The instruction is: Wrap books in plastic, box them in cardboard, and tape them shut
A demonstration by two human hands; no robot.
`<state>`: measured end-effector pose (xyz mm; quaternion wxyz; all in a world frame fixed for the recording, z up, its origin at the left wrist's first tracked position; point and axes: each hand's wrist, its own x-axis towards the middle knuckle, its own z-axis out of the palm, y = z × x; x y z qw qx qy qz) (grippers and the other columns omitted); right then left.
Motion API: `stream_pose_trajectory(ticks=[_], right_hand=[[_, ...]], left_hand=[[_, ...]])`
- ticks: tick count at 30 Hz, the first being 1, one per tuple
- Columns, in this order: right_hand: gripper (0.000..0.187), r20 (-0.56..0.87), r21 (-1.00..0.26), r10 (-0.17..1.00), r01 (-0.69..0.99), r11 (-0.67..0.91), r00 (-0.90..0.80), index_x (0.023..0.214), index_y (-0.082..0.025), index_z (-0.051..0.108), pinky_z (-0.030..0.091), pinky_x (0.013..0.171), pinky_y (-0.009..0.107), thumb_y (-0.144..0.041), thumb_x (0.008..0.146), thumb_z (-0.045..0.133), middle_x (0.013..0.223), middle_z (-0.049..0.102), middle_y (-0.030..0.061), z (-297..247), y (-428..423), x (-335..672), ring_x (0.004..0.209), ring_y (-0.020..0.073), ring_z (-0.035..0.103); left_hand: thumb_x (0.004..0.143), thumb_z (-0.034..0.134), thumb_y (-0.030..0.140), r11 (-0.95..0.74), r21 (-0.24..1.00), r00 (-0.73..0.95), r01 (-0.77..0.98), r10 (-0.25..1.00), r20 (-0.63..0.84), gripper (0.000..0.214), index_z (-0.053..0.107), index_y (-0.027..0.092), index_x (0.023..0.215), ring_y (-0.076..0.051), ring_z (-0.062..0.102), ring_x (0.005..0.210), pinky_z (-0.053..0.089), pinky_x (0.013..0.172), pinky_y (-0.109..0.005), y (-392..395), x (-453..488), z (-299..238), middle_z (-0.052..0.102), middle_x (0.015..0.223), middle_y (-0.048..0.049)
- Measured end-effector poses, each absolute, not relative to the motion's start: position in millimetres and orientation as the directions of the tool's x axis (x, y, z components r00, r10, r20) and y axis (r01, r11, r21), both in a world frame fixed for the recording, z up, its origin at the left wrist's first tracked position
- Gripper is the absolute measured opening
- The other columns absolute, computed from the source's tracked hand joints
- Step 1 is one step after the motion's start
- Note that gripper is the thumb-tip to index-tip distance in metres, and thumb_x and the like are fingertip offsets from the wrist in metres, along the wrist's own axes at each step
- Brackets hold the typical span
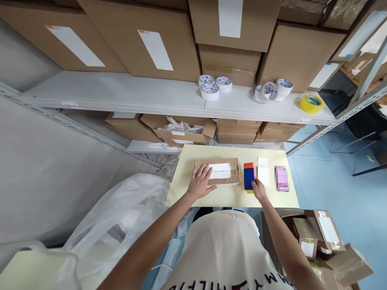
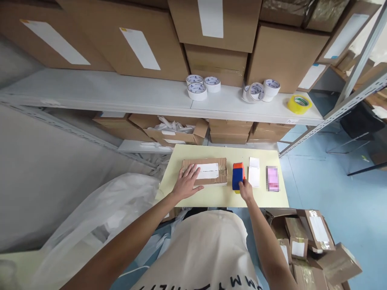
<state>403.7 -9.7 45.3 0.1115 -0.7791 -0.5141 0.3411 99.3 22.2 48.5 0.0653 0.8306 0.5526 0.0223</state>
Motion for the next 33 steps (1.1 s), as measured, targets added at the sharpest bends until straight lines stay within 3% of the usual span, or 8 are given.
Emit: stream_pose_trajectory(ticks=[5,8,12,16,20,25,28,33], right_hand=[[0.042,-0.086,-0.877,0.984,0.457,-0.150,0.158,0.070,-0.022,0.048,0.041,0.061,0.029,-0.057,0.087,0.032,0.066,0.053,0.0021,100.7,21.0,427.1,0.066,0.0184,0.049],[0.053,-0.148,-0.900,0.988,0.421,-0.113,-0.051,0.059,-0.022,0.042,0.032,0.051,0.027,-0.071,0.080,0.042,0.056,0.041,-0.0021,123.5,46.9,410.4,0.055,0.0133,0.038],[0.061,-0.309,-0.868,0.912,0.472,-0.154,-0.270,0.053,-0.021,0.043,0.030,0.048,0.026,-0.079,0.070,0.053,0.051,0.039,-0.0032,130.2,69.9,385.2,0.052,0.0115,0.036],[0.064,-0.357,-0.864,0.874,0.473,-0.175,-0.329,0.050,-0.021,0.043,0.029,0.048,0.026,-0.081,0.066,0.055,0.049,0.041,-0.0032,126.0,76.9,381.0,0.051,0.0110,0.036],[0.066,-0.355,-0.886,0.853,0.428,-0.177,-0.382,0.050,-0.021,0.042,0.027,0.048,0.026,-0.084,0.064,0.054,0.048,0.039,-0.0038,123.9,78.5,387.5,0.049,0.0102,0.033],[0.067,-0.340,-0.895,0.851,0.414,-0.163,-0.400,0.051,-0.021,0.042,0.026,0.047,0.026,-0.086,0.061,0.056,0.050,0.037,-0.0041,119.9,77.9,392.2,0.050,0.0097,0.032],[0.066,-0.325,-0.895,0.855,0.423,-0.141,-0.404,0.052,-0.021,0.042,0.026,0.047,0.026,-0.085,0.063,0.056,0.050,0.036,-0.0045,117.6,76.5,393.1,0.050,0.0096,0.032],[0.064,-0.286,-0.874,0.865,0.483,-0.059,-0.412,0.051,-0.021,0.041,0.026,0.047,0.025,-0.081,0.066,0.055,0.050,0.035,-0.0047,126.5,74.3,391.9,0.050,0.0095,0.032]], left_hand=[[0.080,0.056,0.065,-0.427,0.183,0.438,0.886,0.899,-0.021,0.086,0.038,0.018,0.150,-0.037,0.023,0.147,0.011,0.118,-0.057,3.7,108.9,48.1,0.030,0.158,-0.0156],[0.077,0.060,0.065,-0.441,0.219,0.455,0.871,0.890,-0.020,0.089,0.040,0.018,0.149,-0.038,0.024,0.147,0.010,0.118,-0.059,-7.9,116.1,48.5,0.030,0.158,-0.0164],[0.078,0.061,0.061,-0.398,0.359,0.434,0.844,0.900,-0.024,0.083,0.043,0.017,0.146,-0.038,0.026,0.146,0.010,0.118,-0.060,-15.8,120.2,50.3,0.033,0.157,-0.0166],[0.090,0.047,0.051,-0.096,0.700,0.190,0.707,0.980,-0.058,0.059,0.053,0.017,0.138,-0.032,0.038,0.141,0.018,0.118,-0.056,-8.0,127.4,61.0,0.050,0.147,-0.0151],[0.087,0.053,0.052,0.251,0.942,-0.104,0.224,0.967,-0.234,0.049,0.061,0.020,0.124,-0.026,0.054,0.128,0.041,0.107,-0.041,11.2,144.4,81.8,0.063,0.131,-0.0119],[0.072,0.073,0.056,0.615,0.740,0.096,-0.271,0.783,-0.615,0.045,0.066,0.022,0.100,-0.020,0.069,0.092,0.052,0.081,-0.034,28.2,155.9,101.3,0.072,0.105,-0.0069],[0.066,0.080,0.050,0.643,0.701,0.145,-0.310,0.760,-0.633,0.041,0.068,0.019,0.090,-0.016,0.068,0.078,0.051,0.074,-0.029,30.8,156.7,105.8,0.073,0.088,-0.0049],[0.064,0.082,0.043,0.565,0.796,0.024,-0.218,0.818,-0.574,0.032,0.072,0.016,0.080,-0.012,0.065,0.063,0.052,0.067,-0.025,31.4,156.7,107.6,0.071,0.071,-0.0020]])
